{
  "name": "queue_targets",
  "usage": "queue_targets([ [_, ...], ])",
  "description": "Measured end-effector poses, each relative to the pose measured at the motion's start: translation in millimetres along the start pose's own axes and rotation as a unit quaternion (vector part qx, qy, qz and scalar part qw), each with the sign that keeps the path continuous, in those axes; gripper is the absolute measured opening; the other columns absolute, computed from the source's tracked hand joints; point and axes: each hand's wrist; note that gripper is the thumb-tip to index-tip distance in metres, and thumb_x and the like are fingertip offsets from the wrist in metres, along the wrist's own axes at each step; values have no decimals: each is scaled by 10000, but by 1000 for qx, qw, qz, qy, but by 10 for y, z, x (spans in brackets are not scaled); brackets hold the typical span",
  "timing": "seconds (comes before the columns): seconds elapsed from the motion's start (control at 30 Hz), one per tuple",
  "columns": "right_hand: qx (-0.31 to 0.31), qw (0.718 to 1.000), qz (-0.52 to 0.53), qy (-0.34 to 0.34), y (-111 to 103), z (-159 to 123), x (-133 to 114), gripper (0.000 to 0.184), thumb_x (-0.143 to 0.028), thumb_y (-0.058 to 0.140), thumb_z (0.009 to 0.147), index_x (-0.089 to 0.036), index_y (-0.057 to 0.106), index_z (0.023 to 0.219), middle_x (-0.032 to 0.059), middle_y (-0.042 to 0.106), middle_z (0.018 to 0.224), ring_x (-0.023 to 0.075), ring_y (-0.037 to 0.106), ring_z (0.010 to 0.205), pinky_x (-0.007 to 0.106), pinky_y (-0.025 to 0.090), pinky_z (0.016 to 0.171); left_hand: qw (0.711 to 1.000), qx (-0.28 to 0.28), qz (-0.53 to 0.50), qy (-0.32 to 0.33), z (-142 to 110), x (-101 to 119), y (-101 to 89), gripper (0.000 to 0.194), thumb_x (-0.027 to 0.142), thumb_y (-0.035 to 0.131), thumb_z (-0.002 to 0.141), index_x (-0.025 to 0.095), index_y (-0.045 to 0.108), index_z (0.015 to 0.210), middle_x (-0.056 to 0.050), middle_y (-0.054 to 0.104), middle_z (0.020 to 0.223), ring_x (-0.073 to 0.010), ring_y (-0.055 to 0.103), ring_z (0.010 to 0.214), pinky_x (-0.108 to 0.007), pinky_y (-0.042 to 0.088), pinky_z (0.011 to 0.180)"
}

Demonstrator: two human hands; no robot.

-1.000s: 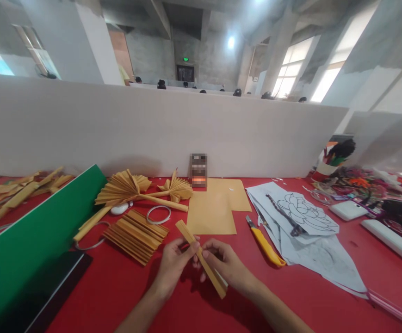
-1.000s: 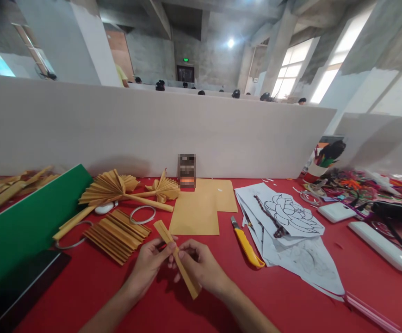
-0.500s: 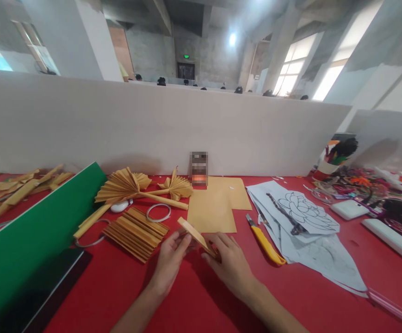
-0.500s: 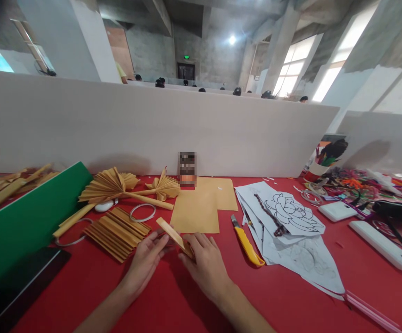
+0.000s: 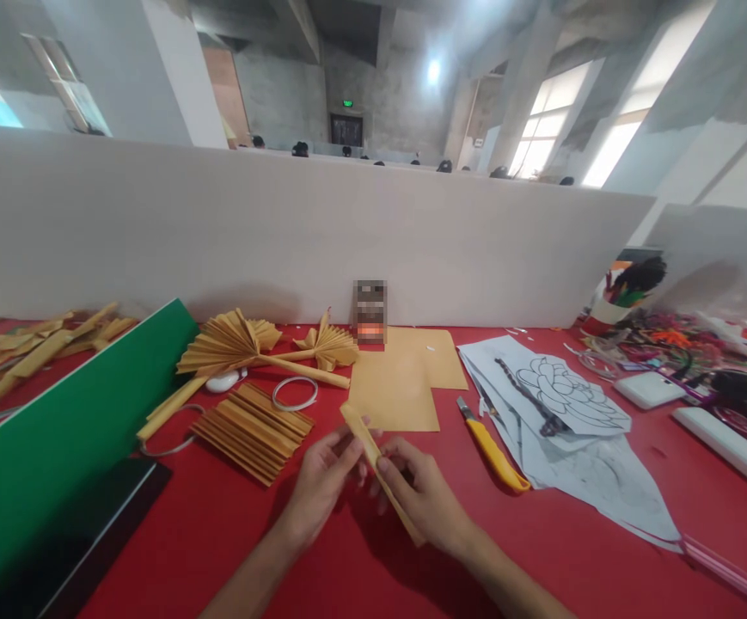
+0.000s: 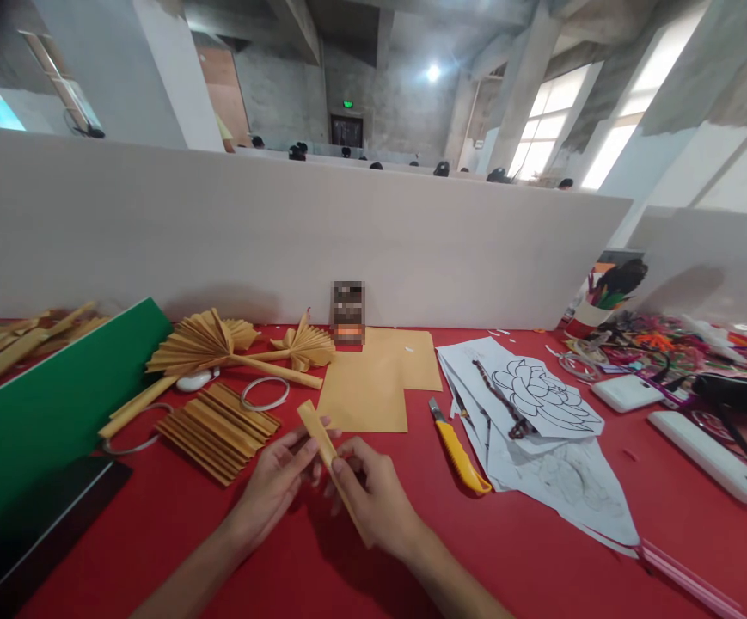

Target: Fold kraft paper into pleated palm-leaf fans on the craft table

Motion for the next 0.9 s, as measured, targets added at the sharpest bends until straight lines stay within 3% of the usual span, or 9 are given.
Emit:
queue_targets([
  [0.1, -34, 997, 64, 27, 47, -2, -24, 404, -587, 508, 1034, -199, 612, 987, 41, 695, 849, 154, 653, 634, 277, 526, 605, 999, -33, -9, -8, -13, 3, -7, 401, 409, 828, 848, 137, 762, 1135, -48, 720, 829, -90, 523, 551, -237, 508, 530],
  [0.2, 30, 999, -14, -22, 76, -5, -23, 269, -478, 578, 1029, -211, 607, 1037, 30, 699, 875, 162, 660, 726, 284, 518, 687, 1000, -24, 10, -2, -21, -21, -22, 383, 388, 803, 880, 146, 754, 1173, -47, 722, 895, -73, 530, 549, -226, 496, 543],
  [0.3, 107, 984, -123, -68, 71, -12, -6, 172, -347, 675, 971, -221, 617, 1070, 10, 671, 878, 166, 627, 785, 282, 492, 736, 1000, -3, 30, 5, -22, -47, -31, 450, 409, 791, 887, 136, 720, 1237, -46, 718, 907, -84, 545, 558, -233, 489, 534],
  [0.5, 114, 973, -182, -86, 31, -28, -18, 42, -209, 653, 949, -227, 653, 986, 15, 658, 904, 163, 603, 775, 268, 490, 706, 996, 2, 82, 22, -8, -50, -32, 572, 445, 760, 904, 79, 635, 1325, 28, 634, 634, -133, 593, 600, -262, 510, 647],
  [0.7, 140, 942, -257, -164, 50, -37, 21, 179, -169, 611, 978, -263, 699, 1103, 63, 688, 1056, 219, 636, 988, 316, 515, 861, 993, 12, 102, 52, 11, -74, -26, 516, 431, 740, 920, 113, 587, 1295, 29, 661, 685, -142, 621, 644, -273, 524, 696],
  [0.9, 135, 970, -182, -87, 55, -24, -36, 127, -236, 614, 979, -220, 674, 868, 34, 688, 862, 184, 612, 797, 272, 470, 687, 994, -2, 100, 48, -11, -86, -26, 462, 440, 750, 908, 138, 616, 1231, -3, 695, 807, -136, 629, 621, -283, 553, 644],
])
Point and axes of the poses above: each hand's wrist, its own z-axis towards the middle knuckle, its own y-axis out of the palm, x = y × z
